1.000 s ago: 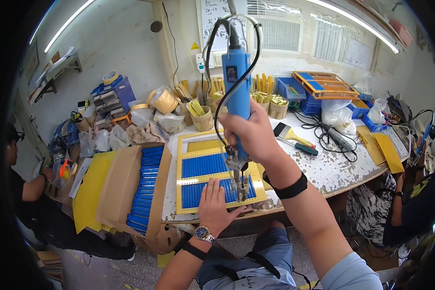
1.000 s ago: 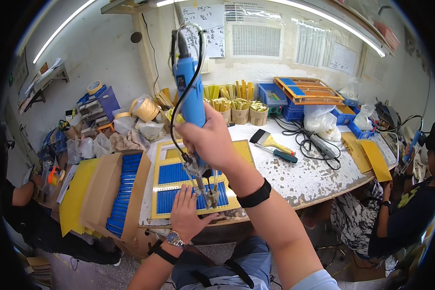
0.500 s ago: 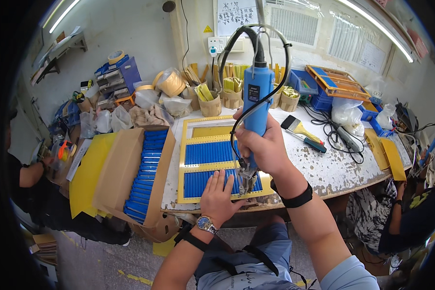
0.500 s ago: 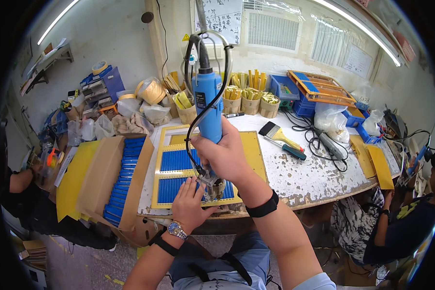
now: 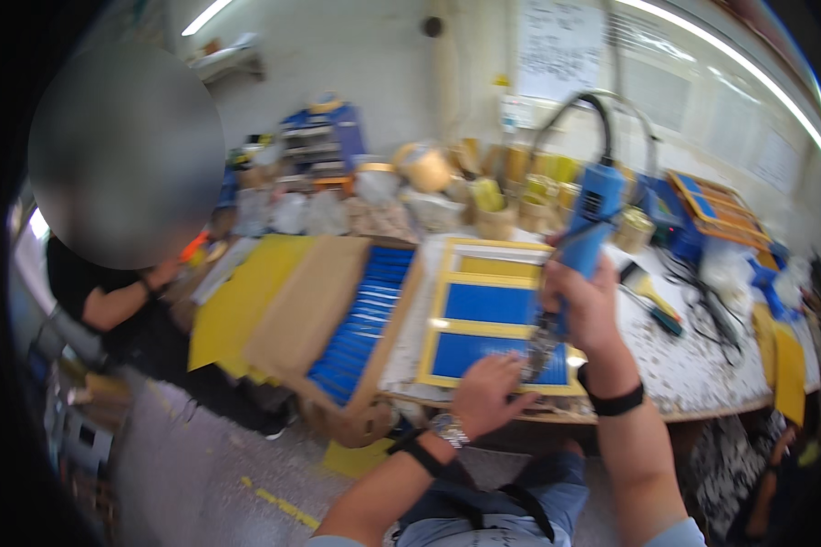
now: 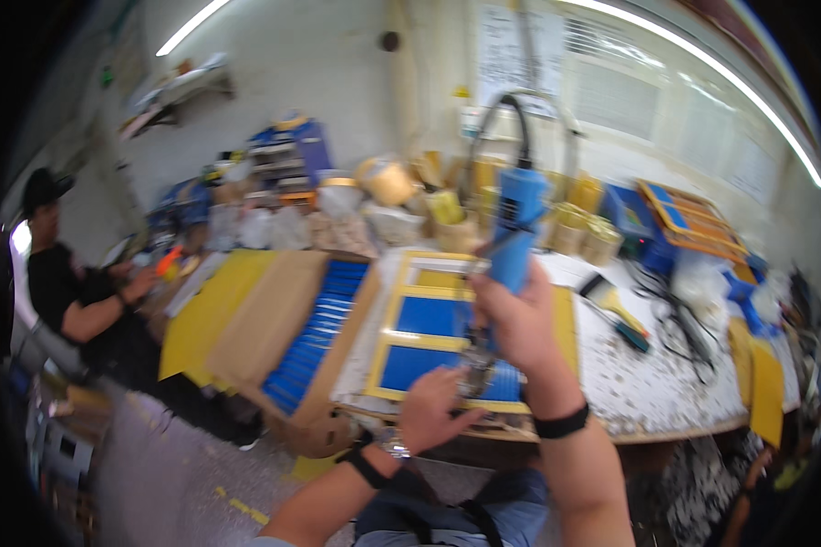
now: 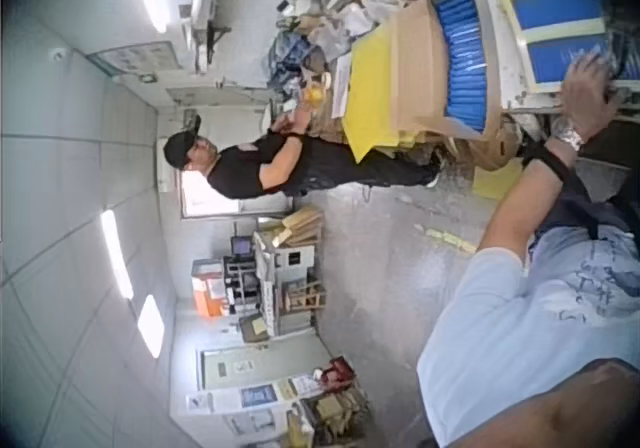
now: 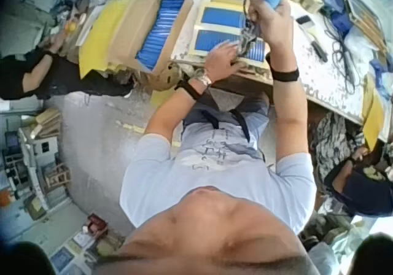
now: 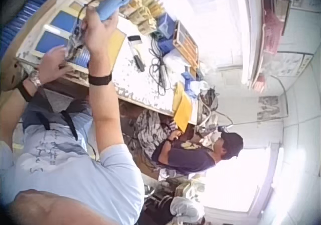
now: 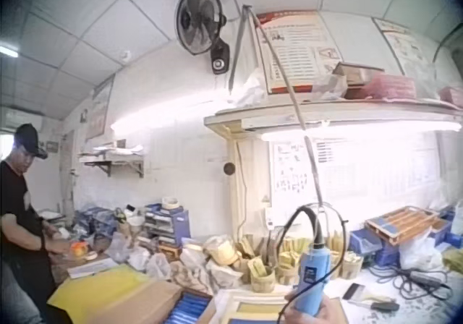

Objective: The recorder is assembling cylindrical battery cells into a yellow frame using an electric screwdriver.

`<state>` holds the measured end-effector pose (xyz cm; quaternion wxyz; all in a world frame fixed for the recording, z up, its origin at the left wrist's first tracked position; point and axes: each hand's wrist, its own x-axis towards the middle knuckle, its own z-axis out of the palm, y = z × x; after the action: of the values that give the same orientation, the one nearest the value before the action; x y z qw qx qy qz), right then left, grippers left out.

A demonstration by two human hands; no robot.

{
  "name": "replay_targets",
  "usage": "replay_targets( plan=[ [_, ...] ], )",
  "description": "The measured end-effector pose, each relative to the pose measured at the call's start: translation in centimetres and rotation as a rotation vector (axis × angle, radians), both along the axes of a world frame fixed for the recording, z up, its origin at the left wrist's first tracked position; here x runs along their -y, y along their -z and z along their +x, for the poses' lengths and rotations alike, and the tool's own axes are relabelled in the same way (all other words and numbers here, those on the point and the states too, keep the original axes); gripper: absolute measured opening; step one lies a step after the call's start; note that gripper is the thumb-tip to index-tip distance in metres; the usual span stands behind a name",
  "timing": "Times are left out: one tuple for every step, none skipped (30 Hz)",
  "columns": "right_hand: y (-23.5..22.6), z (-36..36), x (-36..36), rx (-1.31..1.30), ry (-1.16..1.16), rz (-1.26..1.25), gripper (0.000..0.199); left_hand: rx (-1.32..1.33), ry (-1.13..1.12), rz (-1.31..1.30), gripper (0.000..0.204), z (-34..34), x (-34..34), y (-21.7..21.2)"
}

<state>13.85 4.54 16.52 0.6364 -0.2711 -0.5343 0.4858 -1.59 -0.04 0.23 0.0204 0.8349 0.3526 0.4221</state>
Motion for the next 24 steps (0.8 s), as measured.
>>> replay_targets(
  plan=[
    [0.1, 0.2, 0.1, 0.014, 0.013, 0.008, 0.031, 0.041, 0.039, -0.062, 0.043, 0.2, -0.3, 0.8],
    [0.2, -0.1, 0.1, 0.015, 0.013, 0.027, 0.031, 0.094, 0.045, -0.116, 0.034, 0.2, -0.4, 1.4],
    [-0.2, 0.1, 0.3, 0.027, 0.034, 0.05, 0.032, 0.108, 0.064, -0.118, 0.03, 0.5, -0.4, 1.2],
    [-0.3, 0.0, 0.7, 0.027, 0.054, 0.051, 0.032, 0.145, 0.087, -0.143, 0.027, 0.7, -0.1, 0.9],
    [-0.4, -0.2, 1.0, 0.028, 0.079, 0.052, 0.033, 0.173, 0.088, -0.161, 0.024, 0.6, 0.3, 0.8],
    [-0.5, -0.5, 1.0, 0.014, 0.071, 0.05, 0.033, 0.168, 0.083, -0.19, 0.022, 0.3, 0.4, 0.9],
    [-0.5, -0.7, 0.9, 0.001, 0.068, 0.048, 0.033, 0.165, 0.083, -0.219, 0.02, 0.0, 0.6, 1.1],
    [-0.7, -1.0, 0.8, -0.006, 0.042, 0.064, 0.033, 0.168, 0.058, -0.21, 0.02, -0.2, 0.7, 1.3],
    [-0.7, -1.1, 0.6, -0.026, 0.079, 0.056, 0.033, 0.193, 0.066, -0.224, 0.019, -0.3, 0.6, 1.1],
    [-0.9, -1.0, 0.5, -0.014, 0.085, 0.067, 0.034, 0.218, 0.078, -0.239, 0.018, -0.3, 0.5, 1.0],
    [-1.1, -0.8, 0.4, -0.003, 0.093, 0.078, 0.034, 0.22, 0.072, -0.227, 0.018, -0.2, 0.4, 0.8],
    [-1.2, -1.0, 0.3, -0.004, 0.08, 0.084, 0.034, 0.229, 0.068, -0.239, 0.018, -0.3, 0.5, 0.8],
    [-1.4, -1.1, 0.3, -0.014, 0.074, 0.086, 0.035, 0.238, 0.064, -0.251, 0.018, -0.4, 0.6, 0.9],
    [-1.5, -1.2, 0.3, -0.024, 0.069, 0.088, 0.035, 0.24, 0.063, -0.24, 0.018, -0.5, 0.6, 1.0],
    [-1.6, -1.4, 0.3, -0.027, 0.057, 0.096, 0.035, 0.239, 0.051, -0.231, 0.018, -0.5, 0.6, 1.1],
    [-1.7, -1.5, 0.4, -0.033, 0.072, 0.091, 0.036, 0.245, 0.065, -0.258, 0.019, -0.5, 0.6, 1.1],
    [-1.6, -1.5, 0.4, -0.039, 0.087, 0.085, 0.037, 0.251, 0.078, -0.285, 0.019, -0.4, 0.6, 1.2],
    [-1.5, -1.4, 0.3, -0.035, 0.097, 0.09, 0.038, 0.267, 0.077, -0.288, 0.022, -0.2, 0.6, 1.0],
    [-1.4, -1.4, 0.2, -0.041, 0.085, 0.096, 0.038, 0.264, 0.065, -0.28, 0.022, -0.2, 0.8, 0.8],
    [-1.3, -1.4, 0.2, -0.038, 0.091, 0.1, 0.038, 0.277, 0.072, -0.29, 0.022, -0.1, 0.9, 0.7],
    [-1.2, -1.5, 0.2, -0.035, 0.097, 0.104, 0.038, 0.29, 0.079, -0.3, 0.023, -0.2, 0.9, 0.6],
    [-1.4, -1.4, 0.3, -0.026, 0.099, 0.1, 0.038, 0.283, 0.086, -0.308, 0.024, -0.2, 0.9, 0.5],
    [-1.4, -1.4, 0.3, -0.027, 0.094, 0.104, 0.038, 0.284, 0.082, -0.304, 0.024, -0.2, 0.8, 0.4],
    [-1.4, -1.3, 0.2, -0.036, 0.1, 0.102, 0.038, 0.301, 0.075, -0.295, 0.024, -0.1, 0.8, 0.4]
  ],
)
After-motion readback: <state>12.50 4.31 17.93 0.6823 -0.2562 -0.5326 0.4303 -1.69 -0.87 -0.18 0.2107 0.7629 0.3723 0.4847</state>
